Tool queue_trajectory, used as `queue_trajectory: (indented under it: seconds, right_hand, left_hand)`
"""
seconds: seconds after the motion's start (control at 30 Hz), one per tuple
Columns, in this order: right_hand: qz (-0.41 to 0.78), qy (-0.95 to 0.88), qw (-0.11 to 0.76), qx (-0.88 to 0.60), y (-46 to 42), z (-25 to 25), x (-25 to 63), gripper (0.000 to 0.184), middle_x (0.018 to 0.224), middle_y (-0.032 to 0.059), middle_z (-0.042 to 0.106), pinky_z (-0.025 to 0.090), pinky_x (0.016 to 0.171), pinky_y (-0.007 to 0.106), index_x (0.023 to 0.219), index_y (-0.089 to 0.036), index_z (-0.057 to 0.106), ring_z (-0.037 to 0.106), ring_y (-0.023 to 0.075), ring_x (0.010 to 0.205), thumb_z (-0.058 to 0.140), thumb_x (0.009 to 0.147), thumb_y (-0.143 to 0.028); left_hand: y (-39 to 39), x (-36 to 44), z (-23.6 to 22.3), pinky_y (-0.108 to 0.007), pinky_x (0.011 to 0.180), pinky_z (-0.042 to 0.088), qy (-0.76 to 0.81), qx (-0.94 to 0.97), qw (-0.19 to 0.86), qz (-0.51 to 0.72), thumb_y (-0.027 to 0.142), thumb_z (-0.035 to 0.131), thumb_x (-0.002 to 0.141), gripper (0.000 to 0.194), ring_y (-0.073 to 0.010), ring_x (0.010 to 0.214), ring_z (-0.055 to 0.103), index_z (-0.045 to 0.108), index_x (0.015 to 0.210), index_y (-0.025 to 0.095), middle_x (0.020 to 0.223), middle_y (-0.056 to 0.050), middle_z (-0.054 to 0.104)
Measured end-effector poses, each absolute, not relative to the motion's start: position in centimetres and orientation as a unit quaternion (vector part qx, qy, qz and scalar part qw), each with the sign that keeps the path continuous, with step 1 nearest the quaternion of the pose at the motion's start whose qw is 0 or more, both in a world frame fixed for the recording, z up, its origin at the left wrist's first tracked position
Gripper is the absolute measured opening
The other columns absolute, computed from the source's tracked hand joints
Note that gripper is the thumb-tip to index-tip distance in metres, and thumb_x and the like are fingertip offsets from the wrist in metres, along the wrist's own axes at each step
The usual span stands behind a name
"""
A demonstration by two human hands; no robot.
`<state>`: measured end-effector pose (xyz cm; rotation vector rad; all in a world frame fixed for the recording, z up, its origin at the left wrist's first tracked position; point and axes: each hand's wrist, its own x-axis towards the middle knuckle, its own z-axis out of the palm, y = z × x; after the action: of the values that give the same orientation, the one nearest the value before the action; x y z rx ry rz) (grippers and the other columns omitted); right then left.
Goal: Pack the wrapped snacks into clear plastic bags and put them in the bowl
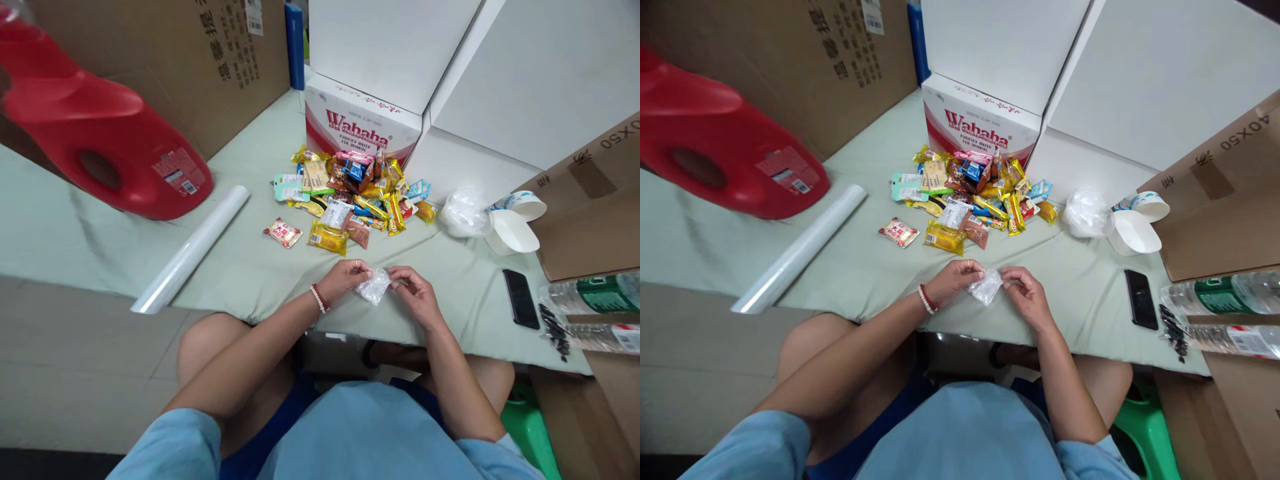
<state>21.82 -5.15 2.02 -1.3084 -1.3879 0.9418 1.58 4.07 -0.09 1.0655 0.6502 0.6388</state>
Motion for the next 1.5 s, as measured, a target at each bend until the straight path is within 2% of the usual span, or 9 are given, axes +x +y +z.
queue_trajectory:
  seconds: [0.1, 0.2, 0.47, 0.57, 0.67, 1.0, 1.23, 1.37, 1.5]
  right_hand:
    - [0.287, -0.626, 0.457, -0.563, -4.7, 2.7, 21.1, 0.029, 0.129, 0.0092, 0.062, 0.053, 0.094, 0.04, 0.118, -0.029, 0.069, 0.058, 0.0247, 0.12, 0.072, 0.091, -0.039]
    - [0.222, -0.674, 0.414, -0.57, -4.1, 2.8, 20.6, 0.013, 0.108, 0.0065, 0.069, 0.05, 0.096, 0.042, 0.101, -0.029, 0.075, 0.061, 0.0237, 0.105, 0.073, 0.091, -0.035]
    - [0.255, -0.581, 0.495, -0.593, -4.7, 2.7, 21.1, 0.013, 0.101, 0.0042, 0.062, 0.051, 0.076, 0.031, 0.101, -0.025, 0.068, 0.06, 0.0178, 0.088, 0.068, 0.095, -0.037]
    - [0.227, -0.622, 0.465, -0.587, -3.8, 3.3, 19.8, 0.027, 0.114, 0.0061, 0.061, 0.052, 0.072, 0.03, 0.116, -0.027, 0.069, 0.058, 0.0152, 0.08, 0.072, 0.091, -0.036]
    - [0.206, -0.667, 0.422, -0.579, -2.4, 3.7, 18.8, 0.012, 0.103, 0.0052, 0.066, 0.051, 0.071, 0.03, 0.101, -0.025, 0.074, 0.058, 0.0148, 0.075, 0.067, 0.094, -0.032]
    - [0.321, -0.576, 0.505, -0.557, -6.1, 2.1, 23.0, 0.007, 0.11, 0.0067, 0.066, 0.051, 0.088, 0.036, 0.093, -0.028, 0.076, 0.062, 0.0221, 0.107, 0.075, 0.089, -0.034]
    - [0.425, -0.437, 0.573, -0.548, -6.6, 2.0, 21.4, 0.019, 0.112, 0.0057, 0.067, 0.045, 0.057, 0.028, 0.093, -0.025, 0.064, 0.05, 0.0112, 0.063, 0.073, 0.088, -0.042]
    - [0.443, -0.397, 0.627, -0.503, -6.2, 2.8, 22.7, 0.016, 0.097, 0.0028, 0.066, 0.038, 0.052, 0.027, 0.094, -0.028, 0.06, 0.044, 0.0116, 0.058, 0.067, 0.088, -0.041]
    - [0.458, -0.437, 0.567, -0.527, -7.0, 3.1, 24.9, 0.019, 0.092, 0.0036, 0.068, 0.034, 0.05, 0.028, 0.092, -0.026, 0.06, 0.039, 0.0121, 0.053, 0.059, 0.09, -0.045]
  left_hand:
    - [4.1, 1.8, -0.1, -0.024, 0.064, 0.04, 0.321, 0.492, 0.742, 0.324, 0.05, 0.09, 0.061, 0.047, -0.0108, 0.066, 0.054, 0.064, 0.076, 0.014, 0.071, 0.001, 0.063]
    - [4.2, 1.9, 0.2, -0.023, 0.06, 0.037, 0.322, 0.476, 0.743, 0.344, 0.054, 0.088, 0.063, 0.048, -0.0093, 0.062, 0.049, 0.061, 0.072, 0.015, 0.067, 0.003, 0.058]
    - [5.1, 1.2, 0.6, -0.024, 0.064, 0.037, 0.343, 0.429, 0.712, 0.437, 0.049, 0.081, 0.072, 0.04, -0.0099, 0.066, 0.047, 0.058, 0.073, 0.017, 0.069, 0.004, 0.055]
    - [4.7, 1.4, 0.5, -0.025, 0.065, 0.038, 0.332, 0.483, 0.708, 0.395, 0.048, 0.078, 0.074, 0.035, -0.0112, 0.067, 0.049, 0.064, 0.074, 0.015, 0.071, 0.002, 0.059]
    - [4.5, 1.5, 0.4, -0.025, 0.065, 0.038, 0.332, 0.482, 0.714, 0.383, 0.048, 0.076, 0.074, 0.035, -0.0113, 0.067, 0.049, 0.065, 0.074, 0.015, 0.07, 0.002, 0.059]
    - [4.6, 0.7, 1.5, -0.024, 0.074, 0.049, 0.32, 0.363, 0.792, 0.372, 0.049, 0.082, 0.074, 0.039, -0.013, 0.085, 0.058, 0.059, 0.08, 0.018, 0.09, -0.002, 0.062]
    - [2.5, 1.9, 0.8, -0.027, 0.072, 0.053, 0.248, 0.368, 0.859, 0.256, 0.027, 0.098, 0.048, 0.074, -0.0141, 0.086, 0.063, 0.058, 0.111, 0.02, 0.108, -0.003, 0.062]
    - [3.4, 1.6, 0.7, -0.025, 0.071, 0.049, 0.26, 0.376, 0.842, 0.288, 0.024, 0.095, 0.05, 0.057, -0.0104, 0.075, 0.06, 0.062, 0.096, 0.015, 0.087, 0.0, 0.063]
    - [4.9, 0.7, 1.4, -0.023, 0.067, 0.043, 0.269, 0.406, 0.802, 0.346, 0.028, 0.089, 0.061, 0.038, -0.0086, 0.07, 0.056, 0.063, 0.085, 0.015, 0.078, 0.001, 0.061]
